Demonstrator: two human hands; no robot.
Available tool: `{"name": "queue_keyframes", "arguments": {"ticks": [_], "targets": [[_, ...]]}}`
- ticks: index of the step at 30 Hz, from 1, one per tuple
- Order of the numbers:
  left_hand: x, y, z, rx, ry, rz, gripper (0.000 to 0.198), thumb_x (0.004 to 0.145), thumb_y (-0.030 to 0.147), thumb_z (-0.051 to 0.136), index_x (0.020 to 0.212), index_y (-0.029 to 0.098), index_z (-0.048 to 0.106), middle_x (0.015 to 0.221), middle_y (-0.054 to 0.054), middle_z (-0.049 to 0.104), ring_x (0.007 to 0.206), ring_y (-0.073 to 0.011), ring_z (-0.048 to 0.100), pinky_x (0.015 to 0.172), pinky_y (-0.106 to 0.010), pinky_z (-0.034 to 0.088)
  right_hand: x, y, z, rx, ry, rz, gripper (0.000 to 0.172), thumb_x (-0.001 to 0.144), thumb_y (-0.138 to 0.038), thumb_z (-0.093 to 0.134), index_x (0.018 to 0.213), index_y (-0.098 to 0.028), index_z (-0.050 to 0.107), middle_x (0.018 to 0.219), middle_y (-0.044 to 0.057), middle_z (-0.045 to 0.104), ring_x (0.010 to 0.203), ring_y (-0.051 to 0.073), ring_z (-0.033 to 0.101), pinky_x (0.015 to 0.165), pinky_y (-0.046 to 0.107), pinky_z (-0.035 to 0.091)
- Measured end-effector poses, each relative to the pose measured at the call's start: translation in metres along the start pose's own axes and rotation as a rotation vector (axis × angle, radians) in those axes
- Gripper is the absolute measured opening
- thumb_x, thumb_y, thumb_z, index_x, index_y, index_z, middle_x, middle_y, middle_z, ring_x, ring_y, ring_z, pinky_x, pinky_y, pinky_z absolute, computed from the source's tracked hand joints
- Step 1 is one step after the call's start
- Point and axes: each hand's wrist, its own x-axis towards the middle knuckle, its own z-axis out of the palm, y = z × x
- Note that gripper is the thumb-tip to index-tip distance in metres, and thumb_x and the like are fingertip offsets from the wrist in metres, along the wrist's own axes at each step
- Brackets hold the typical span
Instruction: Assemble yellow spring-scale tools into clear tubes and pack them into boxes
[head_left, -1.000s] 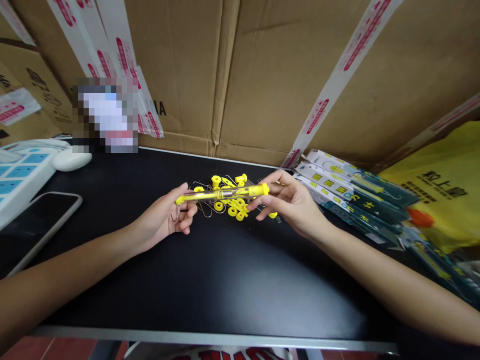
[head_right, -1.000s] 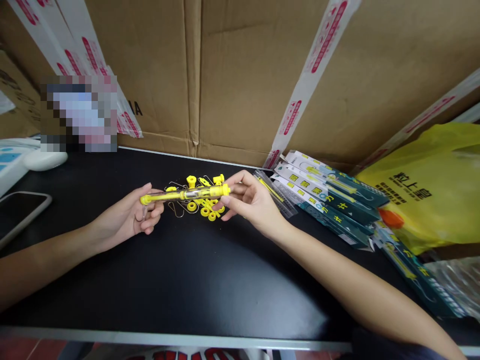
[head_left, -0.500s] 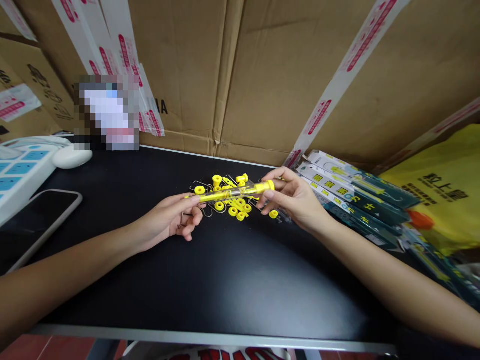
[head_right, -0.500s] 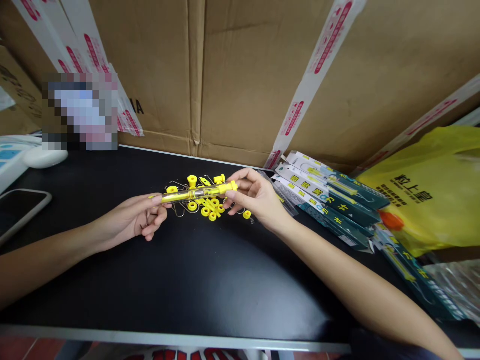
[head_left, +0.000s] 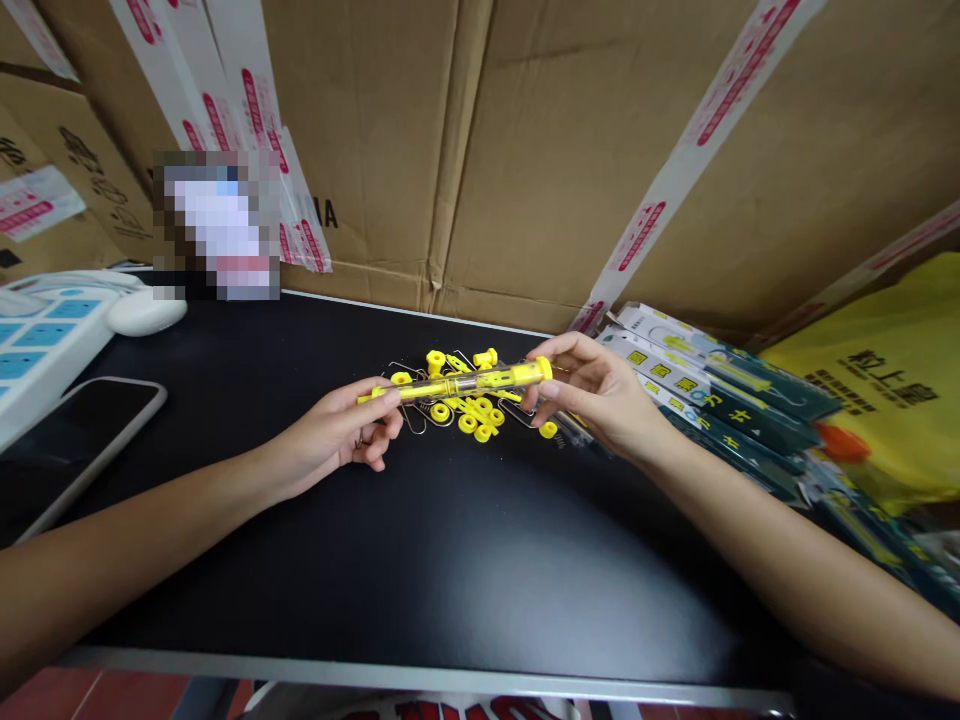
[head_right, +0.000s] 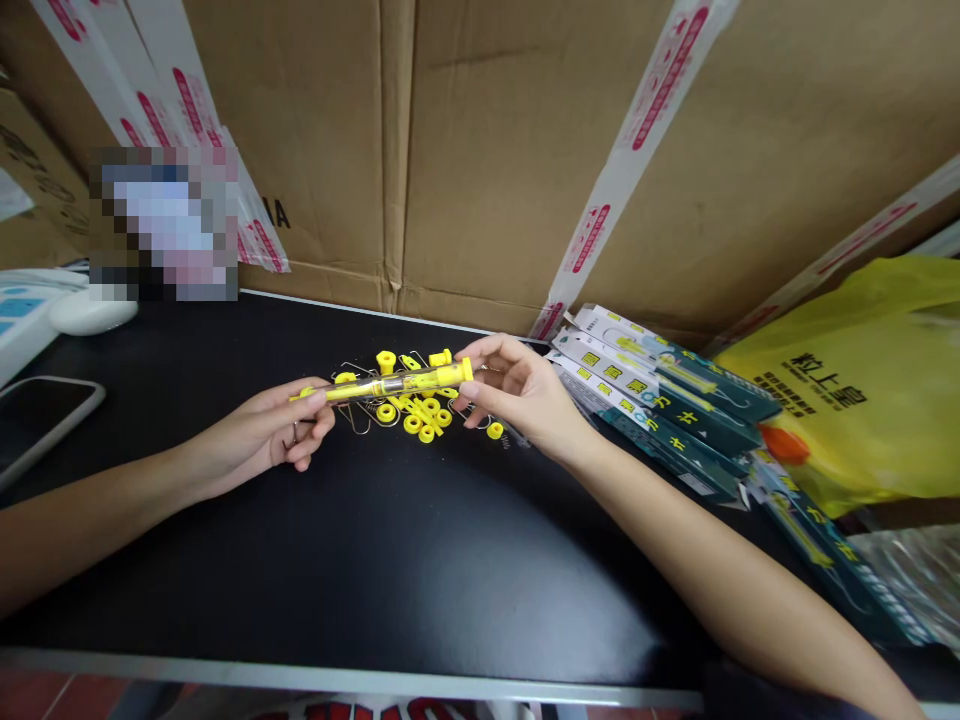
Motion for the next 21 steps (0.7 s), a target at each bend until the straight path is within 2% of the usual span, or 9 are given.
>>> {"name": "queue_keyframes", "arguments": {"ticks": [16,21], "targets": [[0.0006,-0.0007,-0.0006,0.057,0.013,0.044,0.024,0.081,0.035,0.067,0.093,0.019,0.054,0.067,0.005,0.055,0.046,-0.0043,0.045,0.046,-0.02,0.049,-0.0036,-0.0036,0.0001,-0.075,-0.026,-0.078,0.028,0.078,-0.027,0.074,0.099,-0.022,0.057,0.097,0.002,0.063,0.074,0.014,0.067,0.054,0.025,0.061],[-0.0001,-0.0027,-0.0004,0.022,0.011,0.04,0.023,0.083,0.036,0.066,0.095,0.02,0.055,0.068,0.005,0.056,0.046,-0.0043,0.046,0.046,-0.019,0.048,-0.005,-0.0051,0.0061,-0.075,0.013,-0.082,0.027,0.077,-0.027,0.076,0.097,-0.021,0.058,0.093,0.002,0.065,0.07,0.013,0.068,0.053,0.023,0.061]]}}
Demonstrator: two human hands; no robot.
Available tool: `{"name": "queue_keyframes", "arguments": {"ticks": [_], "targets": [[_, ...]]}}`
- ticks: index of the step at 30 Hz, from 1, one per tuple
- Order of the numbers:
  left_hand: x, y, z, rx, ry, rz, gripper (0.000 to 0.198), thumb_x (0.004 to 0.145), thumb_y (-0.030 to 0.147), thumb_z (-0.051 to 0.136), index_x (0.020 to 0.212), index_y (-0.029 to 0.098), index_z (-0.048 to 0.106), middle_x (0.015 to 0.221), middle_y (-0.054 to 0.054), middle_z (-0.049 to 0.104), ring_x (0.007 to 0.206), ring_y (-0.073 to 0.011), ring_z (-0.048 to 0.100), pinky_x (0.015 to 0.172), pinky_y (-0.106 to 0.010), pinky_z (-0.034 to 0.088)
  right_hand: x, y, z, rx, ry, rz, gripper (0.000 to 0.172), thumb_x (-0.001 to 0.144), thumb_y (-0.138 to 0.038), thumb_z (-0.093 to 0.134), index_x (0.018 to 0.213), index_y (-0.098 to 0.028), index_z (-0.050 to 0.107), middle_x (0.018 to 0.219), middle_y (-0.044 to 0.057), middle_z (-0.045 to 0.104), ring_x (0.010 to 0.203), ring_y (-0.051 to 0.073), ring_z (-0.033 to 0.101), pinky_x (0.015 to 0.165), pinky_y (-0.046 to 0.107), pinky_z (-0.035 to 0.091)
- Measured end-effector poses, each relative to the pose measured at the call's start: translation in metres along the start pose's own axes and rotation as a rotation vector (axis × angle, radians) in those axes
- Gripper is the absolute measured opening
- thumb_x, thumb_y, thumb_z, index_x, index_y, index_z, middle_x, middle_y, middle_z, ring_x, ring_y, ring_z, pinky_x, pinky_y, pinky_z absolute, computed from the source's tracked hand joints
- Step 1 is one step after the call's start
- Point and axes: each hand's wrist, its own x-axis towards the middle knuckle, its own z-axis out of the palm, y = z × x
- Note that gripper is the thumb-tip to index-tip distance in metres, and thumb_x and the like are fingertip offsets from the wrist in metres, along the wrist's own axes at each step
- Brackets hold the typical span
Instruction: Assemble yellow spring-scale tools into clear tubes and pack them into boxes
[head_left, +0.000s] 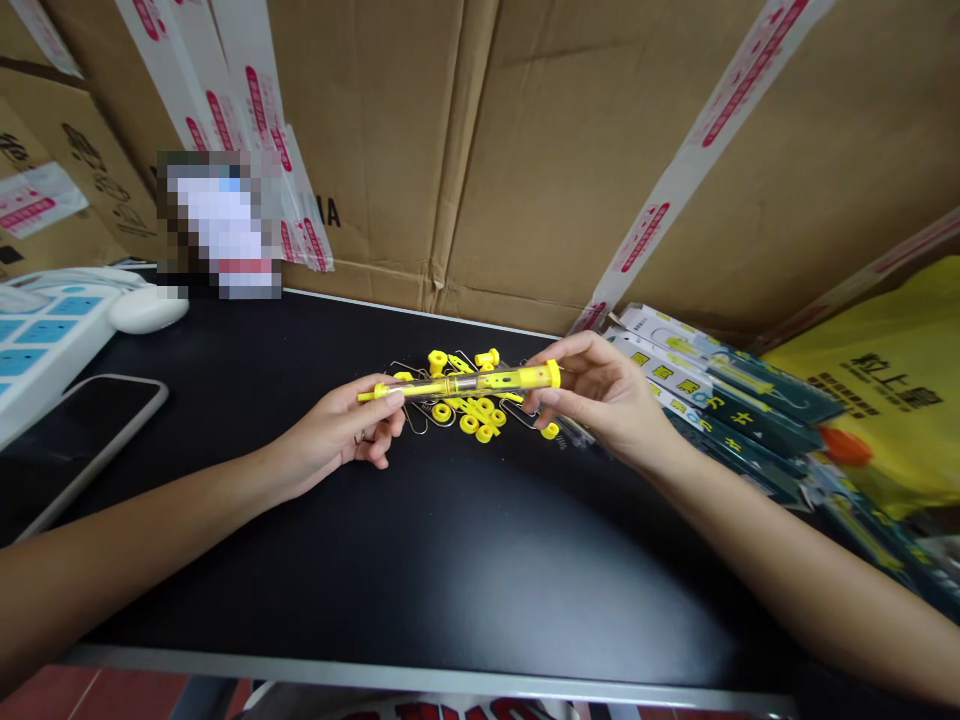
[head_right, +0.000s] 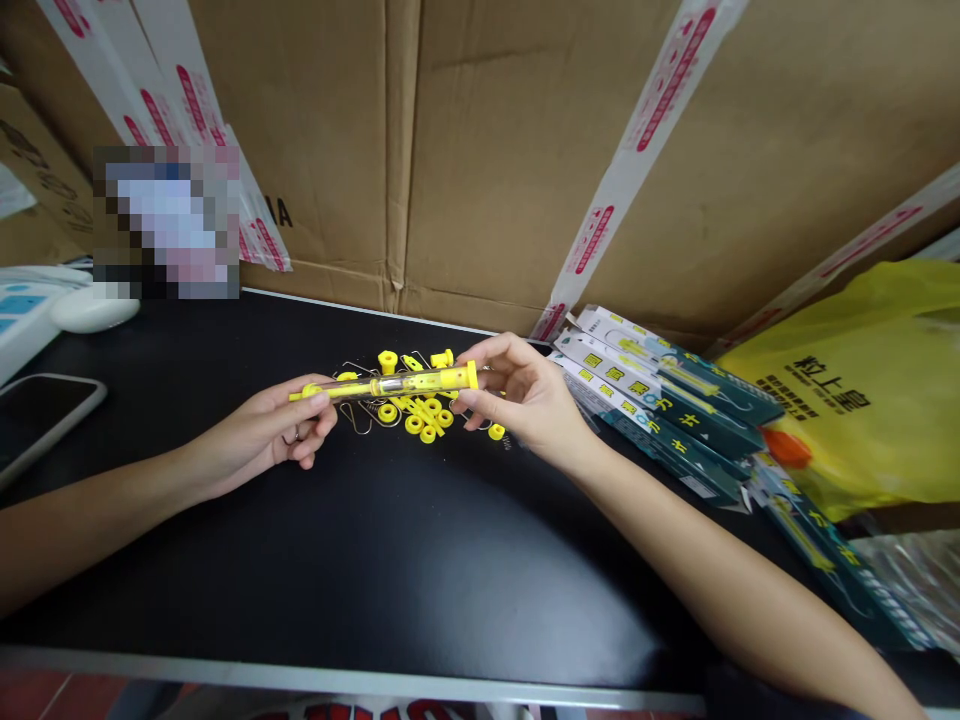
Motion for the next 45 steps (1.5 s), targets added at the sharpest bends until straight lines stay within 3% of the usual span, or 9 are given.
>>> {"name": "queue_keyframes", "arguments": {"ticks": [4,12,20,25,36,45], "targets": [[0.0,-0.001,0.001,-0.104,0.026,0.008,0.028,0.083,0.033,0.066,0.106,0.02,0.057,0.068,0.004,0.057,0.046,-0.0048,0.047,0.045,-0.019,0.045,-0.003,-0.004,0.007,-0.033,0.029,0.012,0.03,0.074,-0.029,0.079,0.094,-0.021,0.058,0.093,0.003,0.065,0.07,0.013,0.067,0.053,0.024,0.061],[0.002,0.002,-0.001,-0.324,0.027,0.03,0.028,0.084,0.033,0.064,0.105,0.015,0.062,0.073,0.001,0.057,0.048,-0.0044,0.045,0.045,-0.018,0.043,-0.005,-0.007,0.012,-0.076,0.076,-0.009,0.031,0.073,-0.03,0.079,0.094,-0.022,0.058,0.091,0.003,0.064,0.07,0.013,0.066,0.053,0.024,0.061],[-0.003,-0.002,0.006,0.059,0.04,0.054,0.029,0.085,0.043,0.061,0.097,0.017,0.053,0.068,0.003,0.057,0.047,-0.0064,0.048,0.046,-0.021,0.047,-0.009,-0.008,0.015,-0.072,0.056,-0.014,0.027,0.074,-0.024,0.077,0.093,-0.021,0.059,0.093,0.003,0.066,0.073,0.013,0.067,0.056,0.023,0.062],[0.0,-0.005,0.002,0.241,0.065,0.092,0.03,0.086,0.045,0.06,0.081,0.017,0.049,0.06,0.005,0.052,0.038,-0.0044,0.044,0.037,-0.017,0.037,-0.012,-0.004,0.018,-0.051,0.023,-0.03,0.03,0.072,-0.02,0.079,0.095,-0.022,0.06,0.096,0.003,0.066,0.075,0.013,0.067,0.058,0.022,0.061],[0.003,-0.004,0.002,0.047,0.017,0.071,0.035,0.085,0.048,0.061,0.081,0.019,0.042,0.064,0.006,0.05,0.04,-0.0014,0.035,0.033,-0.013,0.033,-0.017,0.006,0.02,-0.23,0.02,-0.153,0.025,0.076,-0.02,0.076,0.096,-0.022,0.061,0.097,0.004,0.063,0.083,0.015,0.064,0.062,0.024,0.057],[0.004,-0.005,0.001,-0.001,0.025,0.096,0.031,0.085,0.043,0.063,0.082,0.019,0.044,0.067,0.006,0.049,0.042,-0.0017,0.037,0.035,-0.012,0.034,-0.015,0.004,0.018,-0.261,-0.008,-0.096,0.032,0.076,-0.023,0.077,0.102,-0.023,0.058,0.103,0.005,0.064,0.09,0.016,0.065,0.067,0.024,0.056]]}}
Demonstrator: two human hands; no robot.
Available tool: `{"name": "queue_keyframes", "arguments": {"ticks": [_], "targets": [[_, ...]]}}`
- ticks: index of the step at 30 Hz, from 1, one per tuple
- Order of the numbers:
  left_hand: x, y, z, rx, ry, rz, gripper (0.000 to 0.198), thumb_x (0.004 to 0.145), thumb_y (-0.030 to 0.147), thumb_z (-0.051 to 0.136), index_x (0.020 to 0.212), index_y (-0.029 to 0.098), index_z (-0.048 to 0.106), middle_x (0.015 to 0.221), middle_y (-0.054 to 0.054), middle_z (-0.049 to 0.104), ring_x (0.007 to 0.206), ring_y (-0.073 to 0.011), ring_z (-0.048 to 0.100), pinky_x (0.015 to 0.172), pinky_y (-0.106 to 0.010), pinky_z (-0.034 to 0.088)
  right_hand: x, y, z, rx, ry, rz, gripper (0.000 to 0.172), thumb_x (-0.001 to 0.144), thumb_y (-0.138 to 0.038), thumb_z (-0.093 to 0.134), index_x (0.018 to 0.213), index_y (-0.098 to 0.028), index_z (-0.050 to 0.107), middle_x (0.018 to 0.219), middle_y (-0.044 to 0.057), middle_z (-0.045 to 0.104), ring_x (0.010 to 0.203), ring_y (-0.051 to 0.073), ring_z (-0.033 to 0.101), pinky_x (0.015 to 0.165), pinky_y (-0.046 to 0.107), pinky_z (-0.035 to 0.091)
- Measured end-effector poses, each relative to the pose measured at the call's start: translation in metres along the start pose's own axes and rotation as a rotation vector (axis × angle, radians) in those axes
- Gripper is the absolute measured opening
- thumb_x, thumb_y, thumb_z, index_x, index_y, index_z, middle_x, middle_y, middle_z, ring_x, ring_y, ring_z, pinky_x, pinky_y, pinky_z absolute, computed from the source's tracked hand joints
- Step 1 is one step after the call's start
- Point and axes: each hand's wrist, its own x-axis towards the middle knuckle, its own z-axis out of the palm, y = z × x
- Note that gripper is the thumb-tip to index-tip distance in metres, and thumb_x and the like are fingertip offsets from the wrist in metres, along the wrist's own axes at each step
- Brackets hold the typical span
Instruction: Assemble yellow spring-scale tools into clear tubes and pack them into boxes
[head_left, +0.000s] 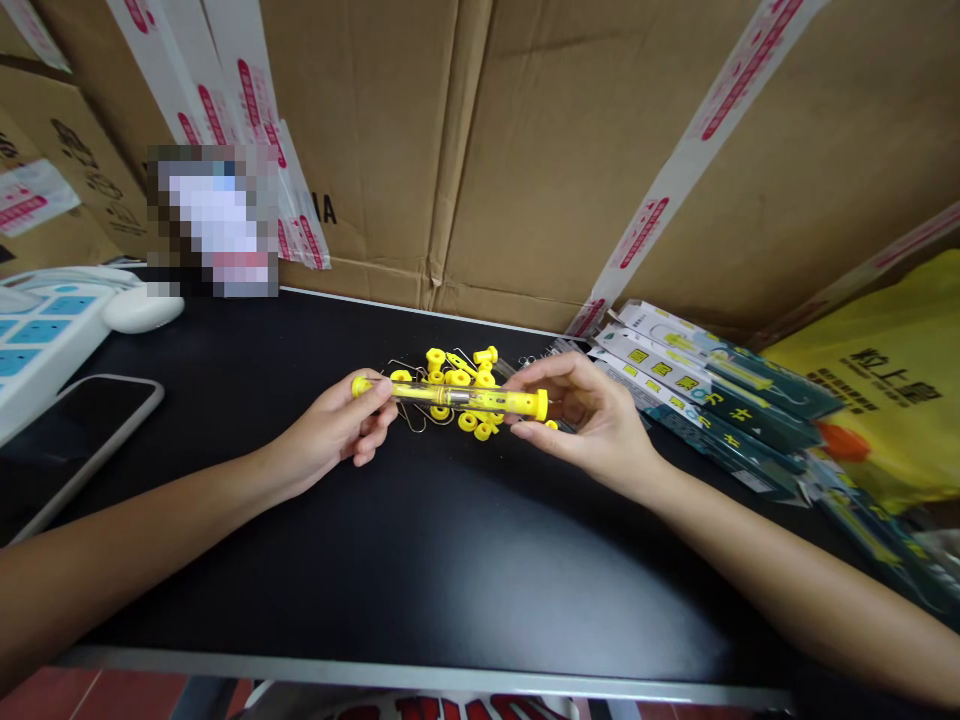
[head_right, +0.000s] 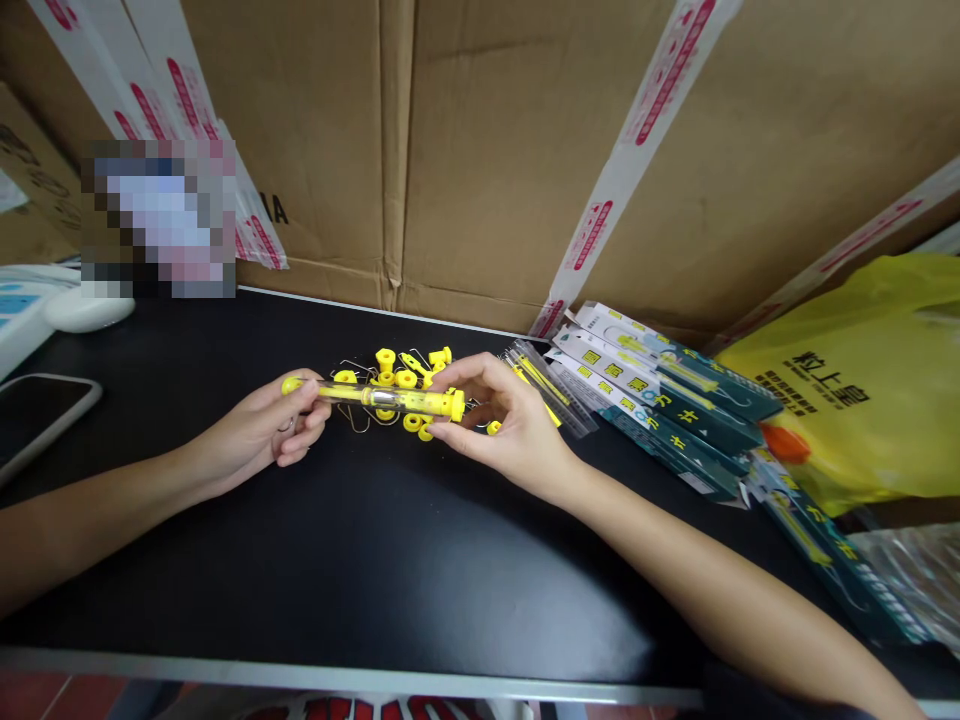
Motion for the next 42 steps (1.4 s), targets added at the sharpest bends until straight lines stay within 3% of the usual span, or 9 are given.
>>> {"name": "queue_keyframes", "arguments": {"ticks": [6,9,11,14,17,24,29,31,42], "targets": [[0.0,0.003,-0.003,-0.045,0.041,0.011,0.032,0.086,0.043,0.062,0.08,0.018,0.044,0.067,0.006,0.047,0.042,-0.0016,0.038,0.036,-0.012,0.033,0.011,-0.014,-0.03,-0.123,-0.09,-0.004,0.043,0.078,-0.034,0.074,0.115,-0.025,0.054,0.116,0.007,0.062,0.096,0.019,0.064,0.072,0.029,0.056],[0.0,0.003,-0.005,-0.054,0.058,0.012,0.032,0.086,0.044,0.061,0.079,0.019,0.043,0.067,0.006,0.047,0.043,-0.0018,0.038,0.037,-0.013,0.033,0.016,-0.02,-0.056,-0.5,-0.151,0.053,0.023,0.084,-0.04,0.065,0.099,-0.022,0.063,0.092,0.004,0.068,0.076,0.016,0.064,0.062,0.027,0.05],[-0.001,0.004,-0.005,-0.052,0.065,0.003,0.031,0.086,0.043,0.061,0.08,0.019,0.043,0.067,0.006,0.047,0.043,-0.0019,0.038,0.037,-0.013,0.034,0.016,-0.019,-0.067,-0.795,-0.304,0.11,0.017,0.084,-0.039,0.064,0.091,-0.023,0.066,0.079,0.002,0.068,0.064,0.015,0.061,0.056,0.027,0.044],[-0.002,0.005,-0.004,-0.044,0.066,-0.004,0.031,0.086,0.043,0.062,0.08,0.019,0.043,0.067,0.006,0.047,0.043,-0.0021,0.038,0.037,-0.013,0.034,0.013,-0.012,-0.066,-1.033,-0.548,0.161,0.011,0.082,-0.026,0.065,0.093,-0.024,0.067,0.086,0.002,0.07,0.073,0.018,0.064,0.061,0.028,0.042],[-0.002,0.005,-0.003,-0.033,0.061,0.001,0.032,0.086,0.043,0.062,0.079,0.019,0.043,0.067,0.006,0.046,0.043,-0.0019,0.038,0.037,-0.013,0.034,0.011,-0.004,-0.053,-1.098,-0.608,0.157,0.013,0.082,-0.017,0.063,0.094,-0.022,0.065,0.097,0.004,0.071,0.083,0.02,0.066,0.065,0.028,0.042],[0.0,0.004,-0.004,-0.032,0.056,-0.006,0.032,0.087,0.043,0.061,0.078,0.018,0.043,0.067,0.006,0.046,0.043,-0.0014,0.038,0.037,-0.013,0.033,0.015,0.001,-0.048,-1.024,-0.539,0.115,0.003,0.084,-0.019,0.061,0.085,-0.02,0.064,0.084,0.004,0.069,0.072,0.018,0.063,0.061,0.028,0.041],[-0.001,0.005,-0.003,-0.039,0.063,-0.003,0.031,0.086,0.043,0.062,0.079,0.018,0.044,0.067,0.006,0.046,0.043,-0.0018,0.038,0.037,-0.013,0.034,0.016,-0.015,-0.045,-0.414,-0.145,0.074,0.016,0.083,-0.034,0.067,0.085,-0.02,0.061,0.082,0.002,0.067,0.068,0.014,0.062,0.06,0.026,0.049],[-0.001,0.005,-0.003,-0.04,0.062,-0.001,0.031,0.086,0.043,0.063,0.079,0.018,0.044,0.067,0.006,0.047,0.043,-0.0018,0.038,0.037,-0.013,0.034,0.014,-0.021,-0.041,-0.247,-0.05,0.063,0.02,0.078,-0.035,0.072,0.085,-0.021,0.06,0.082,0.002,0.066,0.067,0.013,0.062,0.057,0.025,0.051],[-0.003,0.006,0.001,-0.039,0.062,-0.006,0.032,0.084,0.042,0.065,0.079,0.018,0.045,0.066,0.006,0.048,0.042,-0.0021,0.039,0.036,-0.013,0.034,0.01,-0.017,-0.028,-0.172,-0.03,0.052,0.021,0.078,-0.035,0.073,0.087,-0.02,0.061,0.088,0.004,0.065,0.072,0.015,0.063,0.061,0.029,0.056]]}}
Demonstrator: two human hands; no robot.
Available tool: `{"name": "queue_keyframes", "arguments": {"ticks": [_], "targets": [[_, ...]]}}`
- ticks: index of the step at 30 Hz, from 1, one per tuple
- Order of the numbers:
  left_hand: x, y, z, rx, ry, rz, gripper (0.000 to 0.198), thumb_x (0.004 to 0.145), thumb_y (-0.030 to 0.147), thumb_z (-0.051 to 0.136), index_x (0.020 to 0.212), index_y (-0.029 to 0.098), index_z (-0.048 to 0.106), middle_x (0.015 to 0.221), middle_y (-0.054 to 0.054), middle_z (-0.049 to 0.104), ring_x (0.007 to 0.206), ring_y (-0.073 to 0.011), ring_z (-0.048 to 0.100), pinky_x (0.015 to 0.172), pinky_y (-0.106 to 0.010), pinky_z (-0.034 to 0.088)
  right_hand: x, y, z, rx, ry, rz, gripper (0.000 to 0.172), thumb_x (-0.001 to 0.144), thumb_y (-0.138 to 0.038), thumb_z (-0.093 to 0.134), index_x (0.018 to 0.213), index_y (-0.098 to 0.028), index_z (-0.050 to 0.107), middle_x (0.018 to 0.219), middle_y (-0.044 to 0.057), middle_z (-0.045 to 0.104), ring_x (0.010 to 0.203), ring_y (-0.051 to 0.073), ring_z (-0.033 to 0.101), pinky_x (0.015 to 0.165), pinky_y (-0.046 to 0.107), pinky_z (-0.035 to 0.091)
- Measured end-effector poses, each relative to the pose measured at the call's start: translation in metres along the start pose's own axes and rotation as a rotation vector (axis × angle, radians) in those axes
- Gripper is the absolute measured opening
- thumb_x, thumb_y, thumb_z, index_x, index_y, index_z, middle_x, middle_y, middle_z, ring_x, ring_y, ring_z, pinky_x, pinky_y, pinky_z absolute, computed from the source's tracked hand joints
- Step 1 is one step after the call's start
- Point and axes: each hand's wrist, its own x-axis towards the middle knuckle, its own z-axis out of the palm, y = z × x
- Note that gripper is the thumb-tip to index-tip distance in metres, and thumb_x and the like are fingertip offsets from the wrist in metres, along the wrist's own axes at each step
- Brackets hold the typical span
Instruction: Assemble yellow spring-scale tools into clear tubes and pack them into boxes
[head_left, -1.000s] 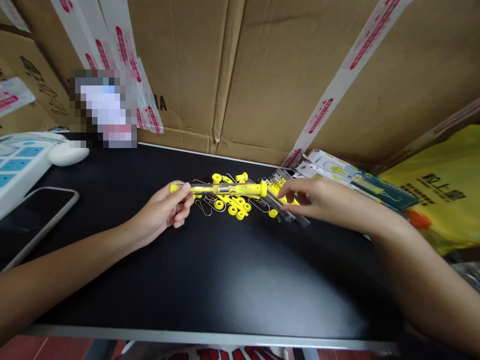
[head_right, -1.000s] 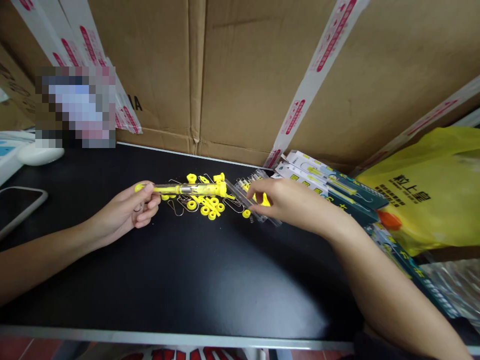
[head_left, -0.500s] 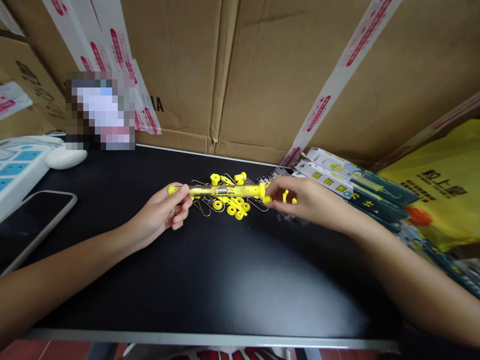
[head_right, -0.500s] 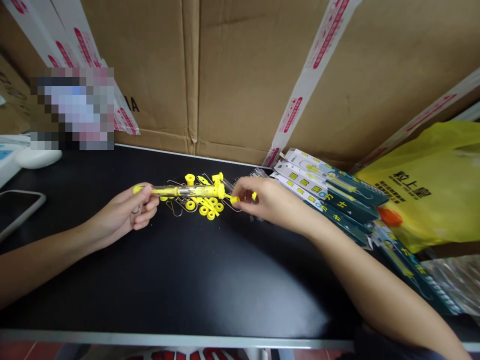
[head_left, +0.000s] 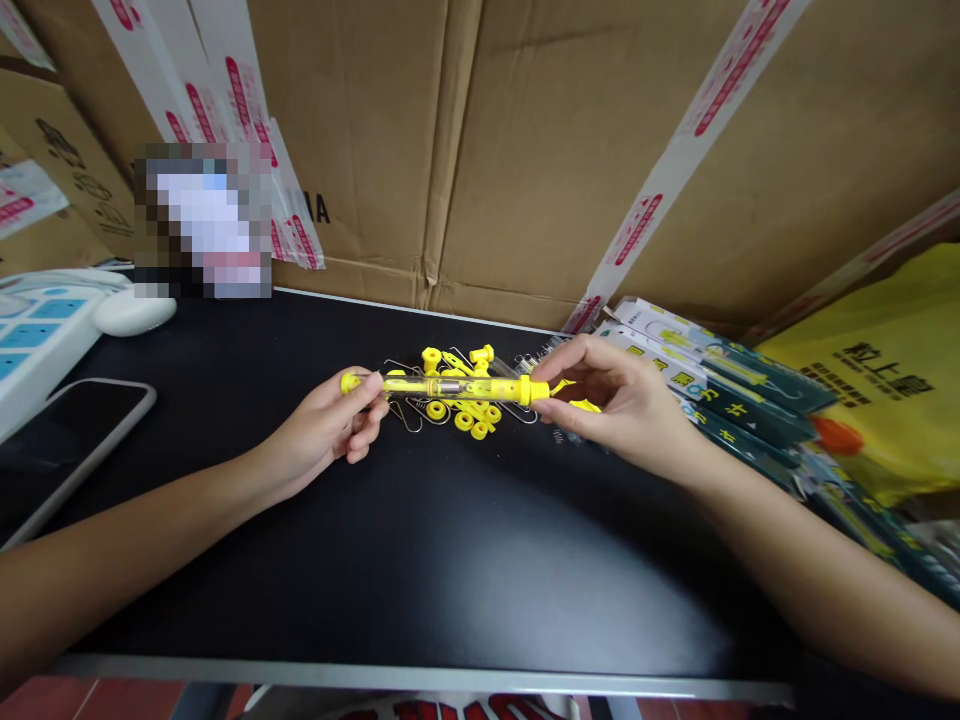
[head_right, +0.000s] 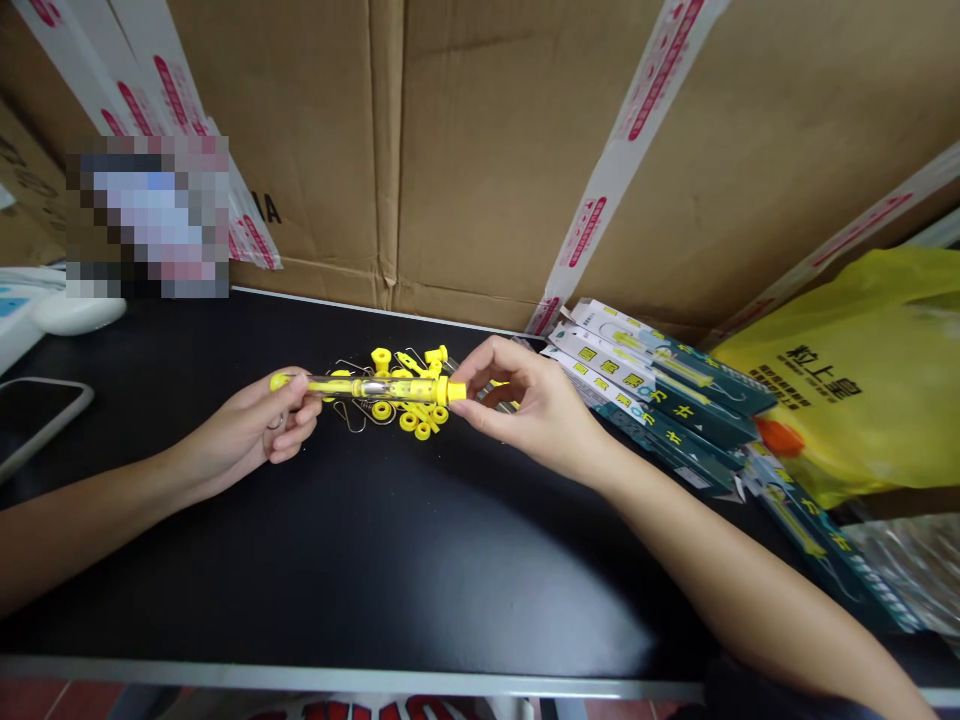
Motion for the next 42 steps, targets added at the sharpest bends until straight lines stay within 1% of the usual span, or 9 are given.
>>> {"name": "queue_keyframes", "arguments": {"ticks": [5,10,15,20,24,29,33,38,42], "targets": [[0.001,-0.0004,0.0001,0.002,0.002,-0.005,0.031,0.085,0.041,0.064,0.078,0.018,0.044,0.066,0.006,0.048,0.042,-0.0019,0.039,0.036,-0.013,0.034,-0.0003,0.0015,0.0028,0.014,0.0,0.001,0.02,0.078,-0.032,0.073,0.087,-0.019,0.061,0.088,0.004,0.064,0.071,0.014,0.063,0.062,0.028,0.056],[0.0001,-0.0007,0.0006,-0.002,0.002,0.008,0.031,0.085,0.041,0.064,0.078,0.018,0.044,0.066,0.006,0.048,0.043,-0.0017,0.039,0.036,-0.012,0.034,-0.0005,0.0013,0.005,0.016,0.035,-0.02,0.019,0.078,-0.03,0.074,0.087,-0.019,0.06,0.088,0.003,0.063,0.07,0.013,0.062,0.061,0.027,0.055],[0.0,-0.0015,0.0002,-0.015,0.009,0.014,0.031,0.084,0.041,0.065,0.079,0.018,0.045,0.066,0.006,0.048,0.042,-0.002,0.039,0.036,-0.013,0.034,-0.0007,-0.0002,0.0067,0.003,0.06,-0.02,0.024,0.076,-0.035,0.075,0.087,-0.02,0.061,0.088,0.004,0.064,0.071,0.014,0.062,0.062,0.028,0.056],[0.0002,-0.0007,0.0003,-0.021,0.017,0.023,0.03,0.084,0.041,0.065,0.079,0.018,0.046,0.066,0.005,0.048,0.042,-0.0021,0.039,0.035,-0.013,0.033,0.0003,-0.0006,0.0054,-0.007,0.055,-0.003,0.027,0.075,-0.041,0.076,0.085,-0.02,0.062,0.083,0.003,0.065,0.068,0.015,0.062,0.057,0.026,0.053],[-0.0003,0.0003,0.002,-0.014,0.014,0.02,0.029,0.085,0.039,0.065,0.078,0.018,0.046,0.066,0.005,0.048,0.041,-0.0022,0.039,0.035,-0.013,0.034,0.0007,-0.0013,0.0052,-0.093,0.045,0.013,0.026,0.08,-0.044,0.071,0.079,-0.02,0.061,0.072,0.001,0.062,0.058,0.012,0.056,0.05,0.024,0.045],[-0.0003,0.0,0.0028,-0.003,0.008,0.011,0.03,0.084,0.039,0.065,0.078,0.018,0.045,0.065,0.005,0.048,0.042,-0.0022,0.039,0.035,-0.013,0.034,-0.0005,0.0023,0.0064,-0.204,0.004,0.011,0.033,0.091,-0.046,0.055,0.071,-0.02,0.055,0.06,-0.001,0.053,0.051,0.01,0.046,0.048,0.024,0.036],[-0.0004,-0.0001,0.0029,-0.005,0.011,0.022,0.03,0.084,0.039,0.065,0.079,0.018,0.045,0.066,0.006,0.048,0.042,-0.0021,0.039,0.036,-0.013,0.034,-0.0021,0.0052,0.0074,-0.21,-0.029,0.0,0.038,0.097,-0.045,0.041,0.073,-0.019,0.054,0.063,0.0,0.054,0.053,0.011,0.046,0.05,0.024,0.035],[-0.0004,-0.0013,0.0016,-0.016,0.016,0.025,0.028,0.085,0.038,0.064,0.079,0.018,0.045,0.065,0.006,0.048,0.041,-0.0021,0.038,0.036,-0.013,0.034,-0.0025,0.0022,0.009,-0.196,-0.055,-0.002,0.027,0.094,-0.043,0.05,0.081,-0.02,0.053,0.069,-0.001,0.054,0.056,0.011,0.047,0.051,0.023,0.036],[0.0,-0.0023,0.0003,-0.023,0.005,0.031,0.029,0.084,0.039,0.065,0.079,0.018,0.046,0.066,0.006,0.049,0.042,-0.0022,0.039,0.036,-0.013,0.034,-0.0004,-0.0001,0.0085,-0.26,-0.083,-0.027,0.037,0.096,-0.045,0.043,0.072,-0.019,0.052,0.062,-0.001,0.049,0.054,0.011,0.043,0.051,0.024,0.033]]}}
